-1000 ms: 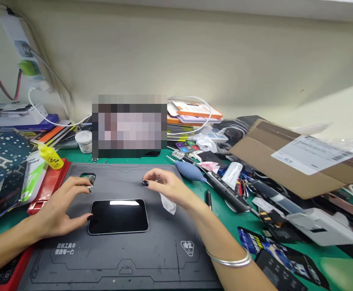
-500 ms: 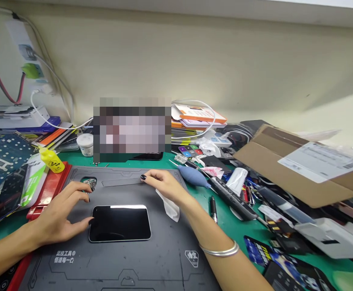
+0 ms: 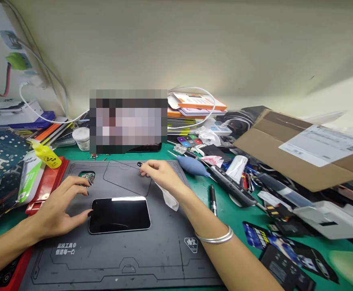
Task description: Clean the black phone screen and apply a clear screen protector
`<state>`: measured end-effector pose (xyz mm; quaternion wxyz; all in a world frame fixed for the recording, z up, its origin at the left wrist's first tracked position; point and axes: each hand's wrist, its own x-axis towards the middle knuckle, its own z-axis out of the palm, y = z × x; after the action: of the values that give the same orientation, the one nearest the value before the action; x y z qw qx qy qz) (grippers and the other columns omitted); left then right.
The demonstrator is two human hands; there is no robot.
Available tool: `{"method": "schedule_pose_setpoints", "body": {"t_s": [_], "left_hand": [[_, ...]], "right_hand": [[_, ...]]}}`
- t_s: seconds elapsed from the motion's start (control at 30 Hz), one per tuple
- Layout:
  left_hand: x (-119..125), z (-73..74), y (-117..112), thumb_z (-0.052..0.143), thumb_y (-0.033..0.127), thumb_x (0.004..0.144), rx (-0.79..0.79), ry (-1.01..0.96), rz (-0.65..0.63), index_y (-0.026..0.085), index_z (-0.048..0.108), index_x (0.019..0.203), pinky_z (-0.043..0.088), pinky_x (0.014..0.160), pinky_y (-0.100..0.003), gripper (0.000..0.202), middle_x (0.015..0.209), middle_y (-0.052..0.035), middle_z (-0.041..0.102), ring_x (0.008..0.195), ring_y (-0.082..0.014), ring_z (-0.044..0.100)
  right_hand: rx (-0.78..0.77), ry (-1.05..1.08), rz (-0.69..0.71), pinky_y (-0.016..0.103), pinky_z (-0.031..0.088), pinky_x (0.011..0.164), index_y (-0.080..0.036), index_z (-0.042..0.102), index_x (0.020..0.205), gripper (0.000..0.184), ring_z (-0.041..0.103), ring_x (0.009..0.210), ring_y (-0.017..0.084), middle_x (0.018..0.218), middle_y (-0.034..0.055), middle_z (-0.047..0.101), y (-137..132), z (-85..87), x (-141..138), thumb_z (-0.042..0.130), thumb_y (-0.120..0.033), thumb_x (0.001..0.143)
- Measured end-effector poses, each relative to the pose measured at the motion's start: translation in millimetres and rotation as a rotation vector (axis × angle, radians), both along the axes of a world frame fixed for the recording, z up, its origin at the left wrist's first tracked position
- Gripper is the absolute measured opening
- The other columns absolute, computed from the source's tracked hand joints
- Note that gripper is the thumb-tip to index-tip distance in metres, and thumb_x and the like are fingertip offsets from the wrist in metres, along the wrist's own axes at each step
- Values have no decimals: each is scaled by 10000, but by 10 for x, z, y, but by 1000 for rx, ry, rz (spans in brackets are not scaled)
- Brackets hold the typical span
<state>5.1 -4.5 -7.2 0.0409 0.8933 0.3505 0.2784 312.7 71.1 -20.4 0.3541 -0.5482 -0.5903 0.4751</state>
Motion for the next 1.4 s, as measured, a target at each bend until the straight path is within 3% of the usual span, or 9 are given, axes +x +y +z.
{"method": "schedule_pose_setpoints", "body": {"t_s": [0.17, 0.3, 0.43, 0.53, 0.67, 0.93, 1.4], "left_hand": [[2, 8, 2, 620, 258, 917, 2, 7, -7, 192, 489, 1063, 545, 892, -412, 207, 1156, -118, 593, 1074, -252, 598], [2, 12, -2, 626, 258, 912, 4, 9, -6, 192, 492, 1063, 548, 887, -405, 213, 1153, -116, 596, 1066, -250, 604], [-5, 6, -5, 629, 257, 909, 5, 12, -10, 189, 494, 1064, 543, 903, -403, 217, 1157, -118, 594, 1086, -254, 599], [-9, 4, -8, 633, 259, 907, -1, 13, -9, 188, 497, 1068, 541, 904, -404, 222, 1163, -121, 590, 1087, -255, 596], [-6, 5, -9, 639, 260, 902, -10, 15, -9, 189, 495, 1070, 543, 899, -409, 232, 1171, -124, 585, 1086, -257, 595], [6, 5, 3, 648, 260, 888, -14, 23, -15, 184, 505, 1071, 547, 902, -414, 244, 1175, -127, 589, 1092, -264, 599], [32, 43, 9, 659, 255, 866, -18, 12, -37, 196, 515, 1060, 565, 888, -423, 248, 1157, -123, 612, 1067, -265, 621]], "right_hand": [[88, -62, 41, 345, 481, 769, -206, 678, 781, 288, 623, 807, 203, 838, 51, 711, -17, -57, 21, 662, -485, 710], [161, -259, 83, 369, 495, 778, -217, 673, 988, 403, 616, 850, 221, 938, 55, 712, -89, -61, 11, 741, -436, 656], [281, -487, 159, 426, 508, 877, -227, 616, 1198, 595, 627, 989, 270, 1081, 77, 695, -180, -42, -37, 780, -355, 641], [367, -612, 209, 472, 514, 935, -231, 576, 1275, 641, 612, 1104, 313, 1193, 105, 660, -223, -29, -75, 767, -321, 669], [425, -719, 273, 502, 505, 999, -222, 555, 1318, 622, 582, 1198, 333, 1268, 114, 642, -243, 1, -107, 718, -299, 722], [554, -858, 344, 484, 516, 978, -199, 577, 1331, 587, 614, 1170, 327, 1273, 124, 675, -229, 64, -155, 665, -262, 754], [697, -740, 439, 540, 407, 1125, -233, 564, 1390, 589, 500, 1362, 312, 1427, 99, 605, -18, -112, -64, 573, -154, 807]]}}
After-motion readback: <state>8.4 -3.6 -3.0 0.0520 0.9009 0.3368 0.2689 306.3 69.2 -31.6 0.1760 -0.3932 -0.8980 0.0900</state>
